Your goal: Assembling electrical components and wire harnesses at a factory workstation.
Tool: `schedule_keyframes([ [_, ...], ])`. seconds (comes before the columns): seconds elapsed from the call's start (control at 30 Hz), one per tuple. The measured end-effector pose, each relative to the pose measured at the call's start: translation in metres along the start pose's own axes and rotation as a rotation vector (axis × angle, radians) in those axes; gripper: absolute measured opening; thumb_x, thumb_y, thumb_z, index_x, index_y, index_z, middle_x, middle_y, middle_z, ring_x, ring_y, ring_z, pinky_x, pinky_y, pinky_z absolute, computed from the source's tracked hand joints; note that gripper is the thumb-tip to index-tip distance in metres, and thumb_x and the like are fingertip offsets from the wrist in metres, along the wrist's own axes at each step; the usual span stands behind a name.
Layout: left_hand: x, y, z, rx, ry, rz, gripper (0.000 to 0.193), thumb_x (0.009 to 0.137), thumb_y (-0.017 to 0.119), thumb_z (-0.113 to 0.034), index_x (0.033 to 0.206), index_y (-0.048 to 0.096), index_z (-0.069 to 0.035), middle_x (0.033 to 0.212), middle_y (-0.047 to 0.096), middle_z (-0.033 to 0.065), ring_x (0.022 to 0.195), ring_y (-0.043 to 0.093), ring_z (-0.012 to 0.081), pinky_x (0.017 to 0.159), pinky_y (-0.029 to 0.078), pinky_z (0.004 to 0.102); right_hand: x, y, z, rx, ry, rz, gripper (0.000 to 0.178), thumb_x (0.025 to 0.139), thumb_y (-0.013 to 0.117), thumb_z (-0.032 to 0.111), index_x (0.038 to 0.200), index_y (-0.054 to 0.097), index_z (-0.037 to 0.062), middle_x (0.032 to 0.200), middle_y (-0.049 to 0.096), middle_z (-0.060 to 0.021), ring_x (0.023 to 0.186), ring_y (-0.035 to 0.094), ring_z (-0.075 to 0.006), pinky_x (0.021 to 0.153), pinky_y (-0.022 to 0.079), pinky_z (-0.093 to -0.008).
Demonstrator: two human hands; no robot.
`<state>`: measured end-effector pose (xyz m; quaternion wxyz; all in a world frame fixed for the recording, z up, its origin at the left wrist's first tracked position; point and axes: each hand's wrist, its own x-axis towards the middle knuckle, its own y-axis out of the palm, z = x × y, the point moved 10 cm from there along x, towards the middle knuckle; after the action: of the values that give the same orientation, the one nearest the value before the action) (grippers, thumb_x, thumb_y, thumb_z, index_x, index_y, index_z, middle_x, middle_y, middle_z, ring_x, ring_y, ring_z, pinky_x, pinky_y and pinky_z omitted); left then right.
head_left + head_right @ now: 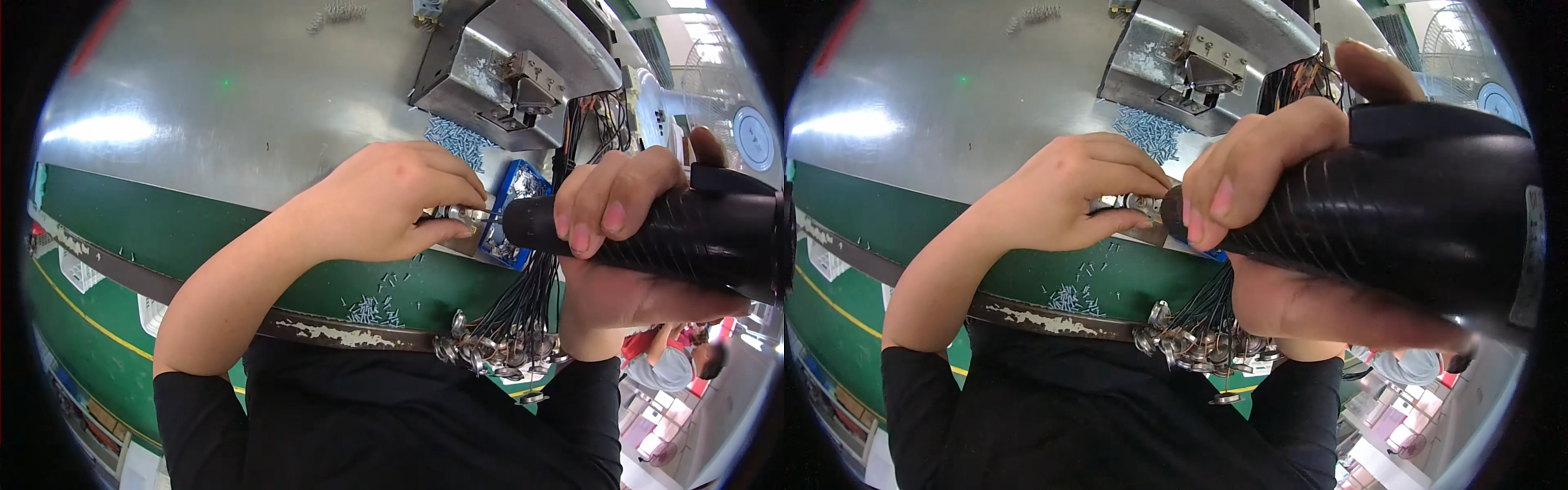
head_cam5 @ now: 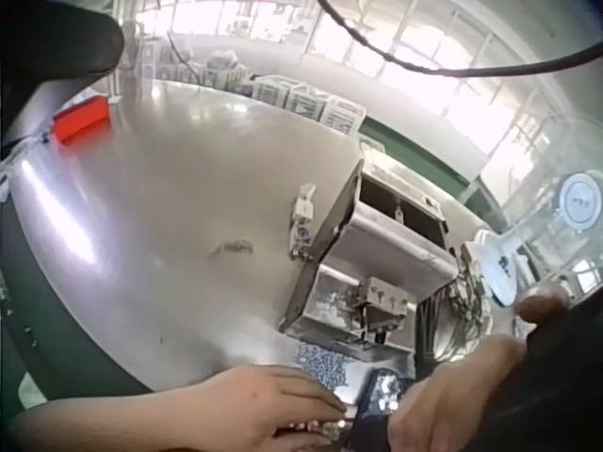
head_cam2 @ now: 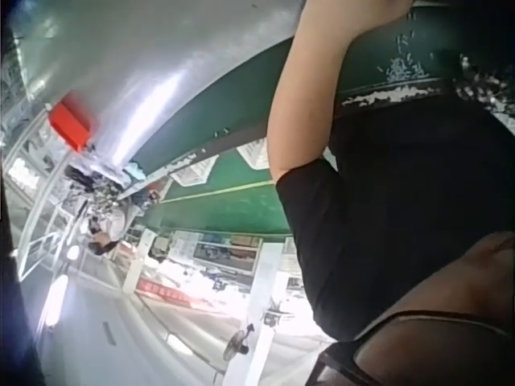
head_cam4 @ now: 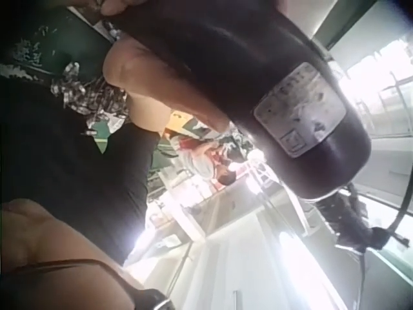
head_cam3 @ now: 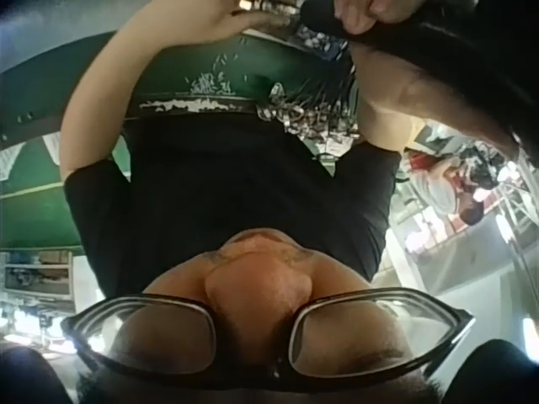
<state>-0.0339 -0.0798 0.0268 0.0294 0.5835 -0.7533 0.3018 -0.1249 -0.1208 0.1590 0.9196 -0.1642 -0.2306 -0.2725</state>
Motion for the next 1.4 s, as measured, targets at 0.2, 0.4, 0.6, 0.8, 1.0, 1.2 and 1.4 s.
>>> schedule_keyframes([
  [0.2, -0.001, 0.0, -0.003, 0.018, 0.022, -0.017, 0.027, 0.088, 0.077, -0.022, 0.11, 0.077, -0.007, 0.114, 0.076, 0.0075, 0.107, 0.07, 0.0314, 0.094, 0.055, 0.0433, -0.003, 0.003, -0.005, 0.019, 0.002, 0.017, 0.121, 0.08, 0.048, 0.097, 0.159, 0.035, 0.0068, 0.082, 0.055, -0.003, 0.057, 0.054, -0.0157, 0.053, 0.047, -0.0334],
  [0.4, -0.001, 0.001, -0.003, 0.024, 0.015, -0.013, 0.027, 0.087, 0.077, -0.021, 0.109, 0.077, -0.006, 0.113, 0.076, 0.0076, 0.106, 0.071, 0.0317, 0.093, 0.055, 0.0437, -0.013, -0.005, -0.018, 0.154, 0.056, -0.124, 0.115, 0.08, 0.052, 0.095, 0.152, 0.037, 0.0067, 0.084, 0.056, -0.0042, 0.061, 0.056, -0.0161, 0.055, 0.048, -0.0335],
  [0.6, -0.004, -0.001, -0.002, 0.018, 0.019, -0.041, 0.026, 0.086, 0.078, -0.019, 0.107, 0.077, -0.005, 0.112, 0.076, 0.0075, 0.104, 0.071, 0.0326, 0.091, 0.056, 0.0437, -0.015, 0.01, -0.015, 0.244, -0.055, -0.121, 0.102, 0.083, 0.059, 0.089, 0.14, 0.042, 0.007, 0.086, 0.056, -0.0057, 0.062, 0.057, -0.0172, 0.057, 0.048, -0.0344],
  [0.8, -0.002, 0.0, -0.001, -0.001, 0.027, -0.048, 0.025, 0.086, 0.078, -0.018, 0.107, 0.077, -0.005, 0.112, 0.076, 0.0075, 0.104, 0.071, 0.0325, 0.091, 0.056, 0.0435, -0.015, 0.015, -0.02, 0.254, -0.038, -0.052, 0.102, 0.084, 0.058, 0.089, 0.142, 0.04, 0.0072, 0.085, 0.057, -0.0066, 0.062, 0.058, -0.019, 0.057, 0.048, -0.0361],
  [1.0, -0.004, -0.004, -0.002, 0.008, -0.013, -0.023, 0.027, 0.085, 0.079, -0.018, 0.108, 0.078, -0.006, 0.113, 0.076, 0.0079, 0.106, 0.071, 0.0317, 0.091, 0.056, 0.0429, -0.02, 0.01, -0.017, 0.259, 0.095, -0.101, 0.109, 0.084, 0.058, 0.089, 0.153, 0.036, 0.0075, 0.082, 0.058, -0.0082, 0.06, 0.058, -0.0212, 0.057, 0.049, -0.0385],
  [1.2, 0.002, 0.0, -0.004, 0.019, -0.007, 0.019, 0.028, 0.087, 0.079, -0.02, 0.113, 0.078, -0.009, 0.118, 0.076, 0.0064, 0.11, 0.07, 0.0306, 0.095, 0.056, 0.0424, -0.002, -0.004, -0.008, 0.251, 0.142, -0.144, 0.116, 0.083, 0.059, 0.09, 0.161, 0.032, 0.0077, 0.079, 0.059, -0.0096, 0.059, 0.059, -0.0231, 0.058, 0.05, -0.0405],
  [1.4, 0.004, 0.001, -0.012, 0.016, 0.026, 0.018, 0.031, 0.082, 0.082, -0.013, 0.113, 0.078, -0.007, 0.116, 0.077, 0.0093, 0.106, 0.072, 0.0321, 0.091, 0.057, 0.0429, 0.034, -0.062, 0.021, -0.085, -0.148, -0.274, 0.12, 0.08, 0.048, 0.099, 0.153, 0.039, 0.0043, 0.086, 0.057, -0.0068, 0.065, 0.056, -0.0198, 0.064, 0.048, -0.0398],
])
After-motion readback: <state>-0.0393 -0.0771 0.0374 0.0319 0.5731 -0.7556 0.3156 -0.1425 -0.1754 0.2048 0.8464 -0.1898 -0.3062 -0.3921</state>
